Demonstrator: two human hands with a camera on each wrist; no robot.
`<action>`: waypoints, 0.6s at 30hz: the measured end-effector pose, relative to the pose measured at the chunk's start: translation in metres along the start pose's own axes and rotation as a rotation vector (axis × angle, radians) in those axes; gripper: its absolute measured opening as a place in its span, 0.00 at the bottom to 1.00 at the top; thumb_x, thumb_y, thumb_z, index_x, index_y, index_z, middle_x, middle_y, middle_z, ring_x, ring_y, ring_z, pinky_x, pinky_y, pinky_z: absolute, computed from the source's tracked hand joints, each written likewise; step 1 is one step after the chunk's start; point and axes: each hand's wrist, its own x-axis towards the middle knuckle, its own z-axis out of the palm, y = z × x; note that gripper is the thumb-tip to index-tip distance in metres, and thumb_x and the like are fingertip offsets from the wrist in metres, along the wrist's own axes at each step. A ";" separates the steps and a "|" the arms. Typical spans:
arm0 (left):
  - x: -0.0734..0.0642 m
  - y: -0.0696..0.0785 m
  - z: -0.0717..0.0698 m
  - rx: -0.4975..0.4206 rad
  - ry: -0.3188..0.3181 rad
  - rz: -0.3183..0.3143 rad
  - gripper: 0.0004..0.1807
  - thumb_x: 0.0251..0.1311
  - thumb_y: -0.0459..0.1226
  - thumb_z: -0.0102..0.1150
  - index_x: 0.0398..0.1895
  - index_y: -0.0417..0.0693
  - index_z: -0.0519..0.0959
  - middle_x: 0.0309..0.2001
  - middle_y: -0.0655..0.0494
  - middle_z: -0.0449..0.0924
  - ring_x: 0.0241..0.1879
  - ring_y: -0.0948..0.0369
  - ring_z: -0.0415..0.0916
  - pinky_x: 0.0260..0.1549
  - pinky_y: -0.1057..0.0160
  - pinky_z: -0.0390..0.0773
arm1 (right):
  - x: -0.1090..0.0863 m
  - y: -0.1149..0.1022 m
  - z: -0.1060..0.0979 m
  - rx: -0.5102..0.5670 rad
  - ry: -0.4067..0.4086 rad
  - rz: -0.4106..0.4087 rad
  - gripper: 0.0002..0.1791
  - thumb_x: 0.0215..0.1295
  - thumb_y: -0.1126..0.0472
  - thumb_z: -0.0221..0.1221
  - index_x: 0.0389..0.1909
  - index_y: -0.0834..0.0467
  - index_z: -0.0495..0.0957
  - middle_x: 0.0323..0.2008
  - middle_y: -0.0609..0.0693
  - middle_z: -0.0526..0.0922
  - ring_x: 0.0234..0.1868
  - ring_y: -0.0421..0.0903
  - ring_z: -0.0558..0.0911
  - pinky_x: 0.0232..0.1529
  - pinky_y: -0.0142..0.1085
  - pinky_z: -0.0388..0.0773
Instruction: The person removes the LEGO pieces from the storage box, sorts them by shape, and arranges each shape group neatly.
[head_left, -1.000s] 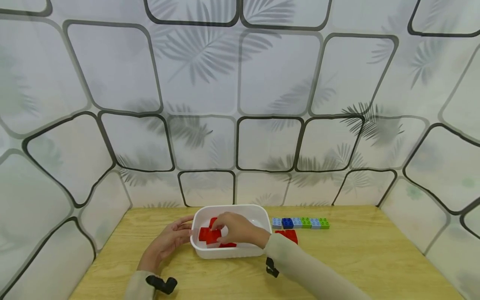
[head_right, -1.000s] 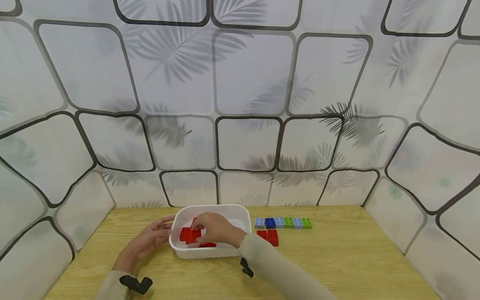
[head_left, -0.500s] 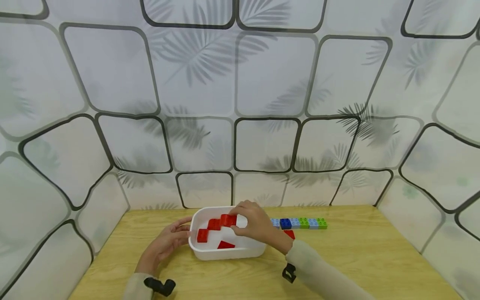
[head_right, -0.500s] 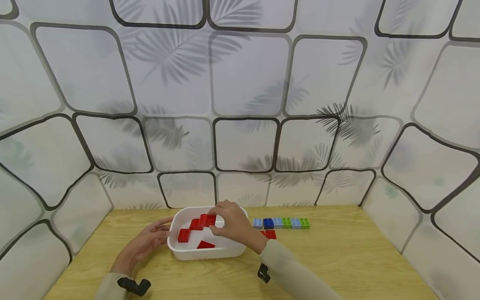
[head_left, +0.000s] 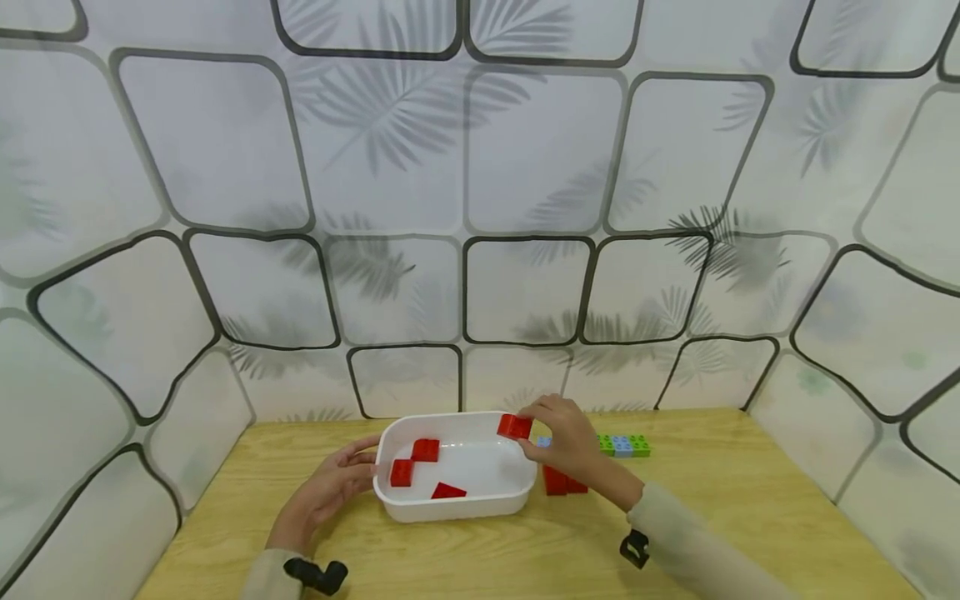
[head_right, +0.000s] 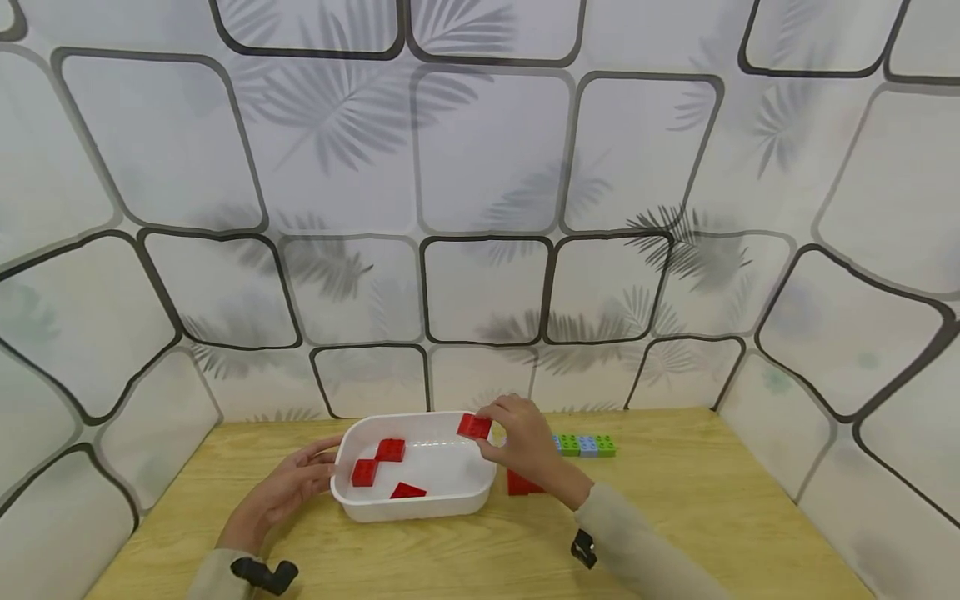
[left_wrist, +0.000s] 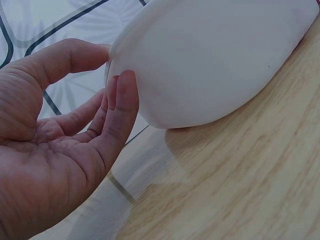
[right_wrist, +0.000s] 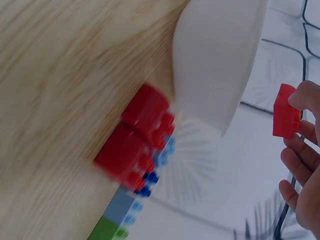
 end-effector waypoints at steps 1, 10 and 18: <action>0.000 0.000 0.000 0.002 -0.001 0.000 0.35 0.72 0.29 0.54 0.78 0.33 0.52 0.51 0.57 0.78 0.50 0.64 0.81 0.53 0.64 0.83 | -0.004 0.004 -0.004 0.000 -0.002 0.016 0.18 0.44 0.61 0.79 0.39 0.56 0.86 0.33 0.46 0.85 0.37 0.44 0.80 0.39 0.41 0.80; -0.001 0.001 0.000 0.004 -0.006 -0.002 0.35 0.72 0.29 0.54 0.78 0.33 0.52 0.52 0.57 0.78 0.50 0.65 0.81 0.53 0.64 0.83 | -0.046 0.040 -0.037 0.018 -0.042 0.135 0.18 0.44 0.65 0.78 0.39 0.58 0.85 0.33 0.46 0.84 0.35 0.43 0.78 0.35 0.38 0.81; -0.002 0.004 0.002 -0.010 -0.013 -0.015 0.37 0.73 0.30 0.53 0.79 0.33 0.49 0.53 0.57 0.78 0.51 0.64 0.81 0.53 0.64 0.83 | -0.081 0.057 -0.052 -0.034 -0.073 0.153 0.17 0.43 0.66 0.77 0.37 0.57 0.85 0.32 0.45 0.84 0.32 0.42 0.78 0.31 0.35 0.79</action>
